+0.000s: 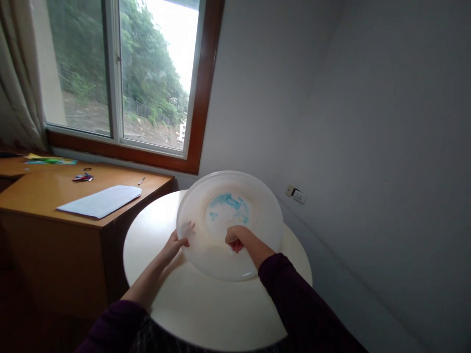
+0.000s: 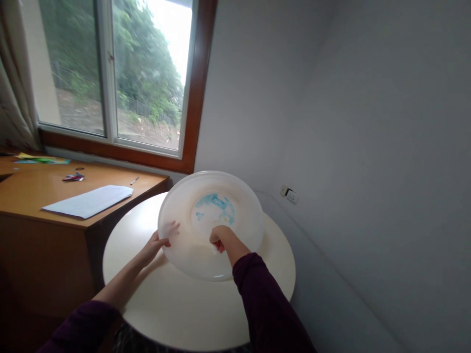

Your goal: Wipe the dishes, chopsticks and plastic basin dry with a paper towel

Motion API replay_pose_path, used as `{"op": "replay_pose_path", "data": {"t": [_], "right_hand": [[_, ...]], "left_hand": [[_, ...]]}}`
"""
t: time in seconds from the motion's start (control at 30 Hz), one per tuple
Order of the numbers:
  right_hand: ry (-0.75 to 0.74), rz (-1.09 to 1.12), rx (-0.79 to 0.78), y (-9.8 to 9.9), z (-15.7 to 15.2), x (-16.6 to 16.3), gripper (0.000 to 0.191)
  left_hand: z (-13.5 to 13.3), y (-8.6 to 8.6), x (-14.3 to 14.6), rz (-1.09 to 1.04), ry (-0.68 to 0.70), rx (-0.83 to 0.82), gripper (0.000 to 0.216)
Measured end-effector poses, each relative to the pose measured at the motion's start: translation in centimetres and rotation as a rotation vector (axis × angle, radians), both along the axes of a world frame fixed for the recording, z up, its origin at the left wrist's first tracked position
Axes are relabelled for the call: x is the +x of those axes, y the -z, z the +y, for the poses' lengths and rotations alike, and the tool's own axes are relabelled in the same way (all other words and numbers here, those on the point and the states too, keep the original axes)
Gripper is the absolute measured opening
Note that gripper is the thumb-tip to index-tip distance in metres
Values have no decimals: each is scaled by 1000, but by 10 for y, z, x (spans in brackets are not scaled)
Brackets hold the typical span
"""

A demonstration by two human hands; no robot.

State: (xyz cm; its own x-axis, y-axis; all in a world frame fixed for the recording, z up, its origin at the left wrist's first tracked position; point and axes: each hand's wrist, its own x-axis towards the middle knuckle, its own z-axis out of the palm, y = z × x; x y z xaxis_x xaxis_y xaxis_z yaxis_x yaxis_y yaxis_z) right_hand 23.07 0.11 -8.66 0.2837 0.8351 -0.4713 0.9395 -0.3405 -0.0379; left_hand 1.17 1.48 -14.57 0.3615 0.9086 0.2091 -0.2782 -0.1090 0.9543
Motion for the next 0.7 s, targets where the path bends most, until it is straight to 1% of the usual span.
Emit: {"op": "replay_pose_path", "data": {"t": [0.1,0.17,0.23,0.33,0.43,0.5,0.6,0.7], "right_hand": [[-3,96,-54,7,7,-17,23],[-18,160,-24,9,14,-28,21],[-44,214,85,9,22,-38,25],[-96,233,340,4,31,-51,23],[-159,179,565,-6,38,-58,20],[-196,121,662,-15,40,-59,23],[-239,6,738,-32,42,-54,28],[-267,-122,778,-50,39,-41,33]], "left_hand": [[1,1,0,-2,0,-3,66],[2,3,1,-1,2,1,65],[3,5,1,6,-4,8,62],[6,7,2,18,-11,24,61],[7,8,2,33,-11,37,63],[7,9,3,43,-13,40,63],[8,9,3,23,10,15,66],[9,10,3,-11,40,-15,67]]}}
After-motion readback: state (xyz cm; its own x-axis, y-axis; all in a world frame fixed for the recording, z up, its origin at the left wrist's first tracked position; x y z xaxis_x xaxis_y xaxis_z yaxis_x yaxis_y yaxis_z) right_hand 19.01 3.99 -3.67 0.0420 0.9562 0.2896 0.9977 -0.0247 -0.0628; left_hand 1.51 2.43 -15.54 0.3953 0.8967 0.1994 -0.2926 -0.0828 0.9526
